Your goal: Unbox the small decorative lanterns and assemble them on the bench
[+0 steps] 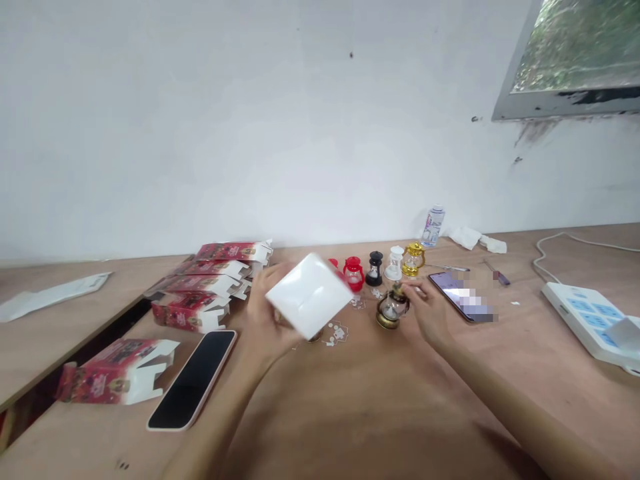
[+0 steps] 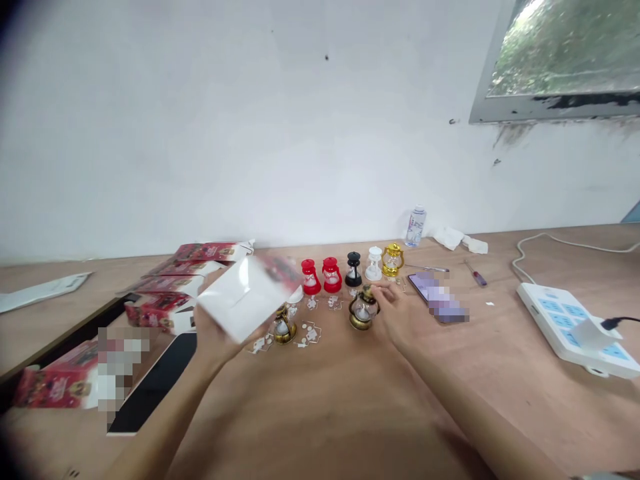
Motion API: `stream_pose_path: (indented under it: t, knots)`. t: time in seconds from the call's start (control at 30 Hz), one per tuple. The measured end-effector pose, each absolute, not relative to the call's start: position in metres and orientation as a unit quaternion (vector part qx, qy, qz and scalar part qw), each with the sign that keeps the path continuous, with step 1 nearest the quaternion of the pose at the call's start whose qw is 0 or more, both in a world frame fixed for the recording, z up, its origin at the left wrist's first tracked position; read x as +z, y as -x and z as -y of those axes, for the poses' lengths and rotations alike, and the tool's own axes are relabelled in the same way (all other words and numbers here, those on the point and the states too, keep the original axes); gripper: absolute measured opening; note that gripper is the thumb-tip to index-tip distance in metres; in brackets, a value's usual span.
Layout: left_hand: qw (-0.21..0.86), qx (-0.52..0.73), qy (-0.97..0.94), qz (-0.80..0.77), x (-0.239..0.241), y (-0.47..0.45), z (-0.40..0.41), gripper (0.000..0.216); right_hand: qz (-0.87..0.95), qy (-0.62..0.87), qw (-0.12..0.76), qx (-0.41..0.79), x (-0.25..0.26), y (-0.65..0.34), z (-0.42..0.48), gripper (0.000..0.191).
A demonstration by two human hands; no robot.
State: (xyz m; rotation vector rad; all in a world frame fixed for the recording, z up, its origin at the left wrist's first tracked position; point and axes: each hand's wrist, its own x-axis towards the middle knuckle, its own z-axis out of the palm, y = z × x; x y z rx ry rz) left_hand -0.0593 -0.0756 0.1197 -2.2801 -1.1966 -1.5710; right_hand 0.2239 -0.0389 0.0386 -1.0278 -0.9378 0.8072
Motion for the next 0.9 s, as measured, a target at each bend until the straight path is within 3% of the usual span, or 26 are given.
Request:
stream_pose_path:
  t: [0.17,0.27,0.4,0.5,0.63,0.9]
  knots:
    - [0.264,-0.464,0.754,0.383,0.170,0.033,0.063,0.065,0.572,0.471,0.617,0.265,0.025,-0.209,0.047,0.020]
    - [0.283,-0.464,0.738,0.400,0.171,0.024,0.055,0.061,0.641,0.470,0.591,0.138,0.034,-0.206,0.053,0.022]
    - [0.272,-0.463,0.755,0.376,0.161,0.023,0.041,0.061,0.679,0.413,0.607,-0.034,0.086,-0.194,0.063,0.033]
    - [0.284,-0.455,0.770,0.346,0.155,0.024,0.034,0.060,0.693,0.383,0.606,-0.080,0.131,-0.174,0.065,0.032]
    - [0.303,-0.454,0.771,0.327,0.150,0.026,0.028,0.057,0.717,0.395,0.573,-0.045,0.155,-0.151,0.059,0.035]
    - [0.270,-0.452,0.784,0.329,0.144,0.033,0.022,0.057,0.700,0.376,0.586,0.156,0.141,-0.149,0.051,0.027]
